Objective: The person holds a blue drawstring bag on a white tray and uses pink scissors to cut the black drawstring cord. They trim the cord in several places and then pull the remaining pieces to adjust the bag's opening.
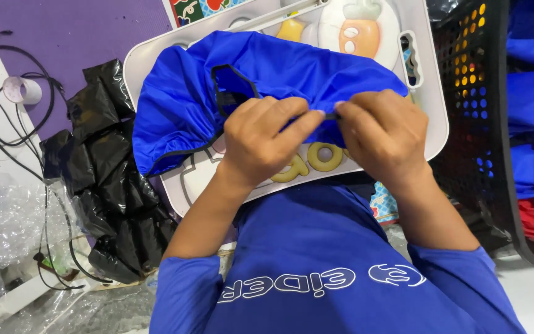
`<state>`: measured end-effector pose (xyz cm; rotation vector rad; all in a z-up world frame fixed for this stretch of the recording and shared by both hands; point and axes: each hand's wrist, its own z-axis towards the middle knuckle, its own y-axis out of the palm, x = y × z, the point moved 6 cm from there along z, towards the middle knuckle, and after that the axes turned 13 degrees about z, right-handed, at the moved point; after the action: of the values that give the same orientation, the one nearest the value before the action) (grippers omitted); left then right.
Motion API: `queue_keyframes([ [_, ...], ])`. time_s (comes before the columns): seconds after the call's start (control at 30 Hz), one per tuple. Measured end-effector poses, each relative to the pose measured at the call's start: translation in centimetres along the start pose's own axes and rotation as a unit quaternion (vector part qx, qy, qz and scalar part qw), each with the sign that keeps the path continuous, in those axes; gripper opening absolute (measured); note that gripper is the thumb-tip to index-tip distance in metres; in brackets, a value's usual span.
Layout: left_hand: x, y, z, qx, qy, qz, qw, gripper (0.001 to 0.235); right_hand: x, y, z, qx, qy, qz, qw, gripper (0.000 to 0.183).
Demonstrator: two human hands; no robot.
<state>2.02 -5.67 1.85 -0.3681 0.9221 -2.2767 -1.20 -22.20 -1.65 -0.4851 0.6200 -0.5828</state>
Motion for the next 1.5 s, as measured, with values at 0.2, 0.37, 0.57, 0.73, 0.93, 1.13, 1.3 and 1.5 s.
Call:
queue_keyframes([
  [0.2,-2.0,-0.4,-2.0,0.103,0.005,0.046,0.994,0.021,3.3,-0.1,-5.1,0.156,-0.071,0.008,0.985,0.013],
  [0.37,-1.9,-1.8,-2.2,0.064,-0.028,0.019,0.997,0.019,2.3,-1.2,-5.4,0.161,0.029,0.041,0.986,0.026],
  [0.57,-2.9,-1.8,-3.1,0.079,-0.038,0.064,0.994,0.025,3.2,-2.6,-7.2,0.225,0.014,0.000,0.974,0.033],
  [0.73,-3.2,-2.1,-3.4,0.094,-0.046,0.056,0.993,0.031,3.3,-2.9,-7.5,0.232,0.012,0.018,0.972,0.031],
  [0.93,-3.5,-2.0,-3.8,0.091,-0.058,0.068,0.992,0.035,3.4,-3.2,-7.7,0.234,0.032,-0.034,0.971,0.035],
  [1.13,-5.0,-1.3,-2.1,-0.108,-0.175,-0.086,0.975,0.006,5.4,-3.0,-5.6,0.035,0.216,0.202,0.955,0.026],
  [1.3,-6.8,-0.1,-4.2,-0.245,-0.320,-0.340,0.849,0.011,9.3,-1.8,-9.3,0.054,0.434,0.449,0.779,0.003],
  [1.5,-7.4,0.5,-5.3,-0.259,-0.394,-0.420,0.775,0.016,9.8,-1.8,-9.3,0.093,0.475,0.466,0.740,0.002],
])
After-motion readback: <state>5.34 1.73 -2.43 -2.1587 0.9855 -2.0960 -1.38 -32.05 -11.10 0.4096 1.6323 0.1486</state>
